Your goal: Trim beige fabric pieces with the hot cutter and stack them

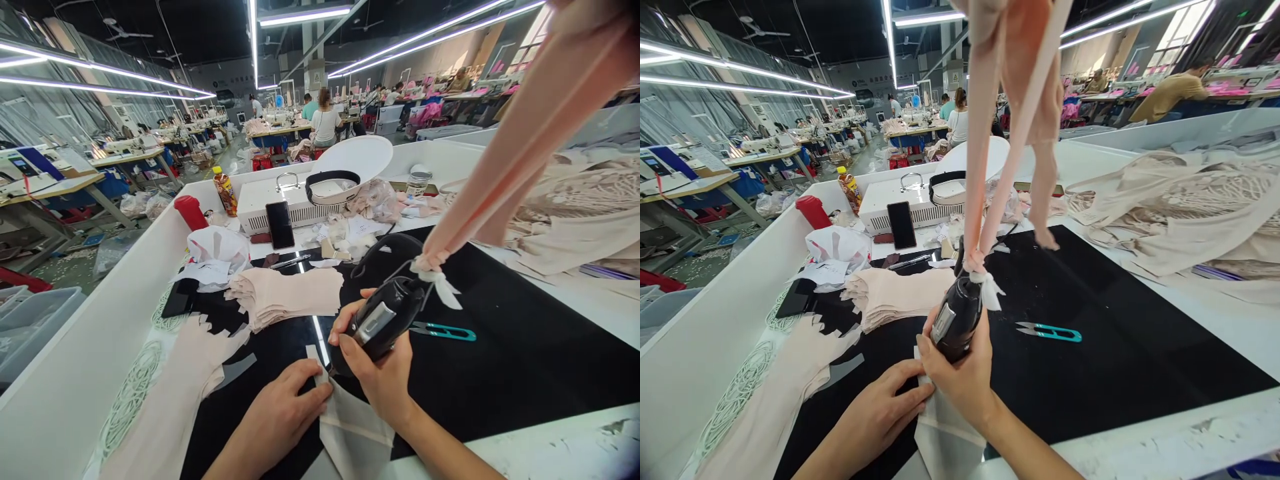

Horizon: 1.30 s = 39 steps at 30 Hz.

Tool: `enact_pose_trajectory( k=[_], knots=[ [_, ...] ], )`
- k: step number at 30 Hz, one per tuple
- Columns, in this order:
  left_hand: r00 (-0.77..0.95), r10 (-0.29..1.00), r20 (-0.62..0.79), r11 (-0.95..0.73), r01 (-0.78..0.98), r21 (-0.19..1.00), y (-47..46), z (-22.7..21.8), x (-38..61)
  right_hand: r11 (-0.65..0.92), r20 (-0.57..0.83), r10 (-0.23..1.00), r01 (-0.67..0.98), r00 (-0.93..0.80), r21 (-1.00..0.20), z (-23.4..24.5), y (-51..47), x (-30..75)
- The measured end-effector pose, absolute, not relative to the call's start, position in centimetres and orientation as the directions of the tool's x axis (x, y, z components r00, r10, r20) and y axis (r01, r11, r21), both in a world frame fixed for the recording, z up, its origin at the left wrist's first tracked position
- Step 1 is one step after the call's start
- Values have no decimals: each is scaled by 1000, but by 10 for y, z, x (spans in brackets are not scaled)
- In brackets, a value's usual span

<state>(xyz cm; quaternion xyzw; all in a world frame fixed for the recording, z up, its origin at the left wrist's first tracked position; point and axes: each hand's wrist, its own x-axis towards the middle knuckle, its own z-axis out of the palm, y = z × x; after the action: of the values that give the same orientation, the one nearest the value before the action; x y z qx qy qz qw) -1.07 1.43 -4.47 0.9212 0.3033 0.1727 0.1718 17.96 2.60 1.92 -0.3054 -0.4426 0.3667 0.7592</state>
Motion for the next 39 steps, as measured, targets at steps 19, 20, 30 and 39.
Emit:
enact_pose_trajectory(
  k=[19,20,30,39],
  knots=[
    [723,606,331,-793,513,329,13,-48,-8,564,460,804,-239,377,-791,12,36,175],
    [723,605,334,-793,512,330,13,-48,-8,565,463,803,-233,376,-791,12,35,174],
    [720,608,333,-792,528,306,12,-47,-10,557,462,811,-233,360,-797,14,38,184],
    [698,473,537,-878,419,229,78,-87,53,513,390,805,-195,447,-836,-17,60,169]
  ],
)
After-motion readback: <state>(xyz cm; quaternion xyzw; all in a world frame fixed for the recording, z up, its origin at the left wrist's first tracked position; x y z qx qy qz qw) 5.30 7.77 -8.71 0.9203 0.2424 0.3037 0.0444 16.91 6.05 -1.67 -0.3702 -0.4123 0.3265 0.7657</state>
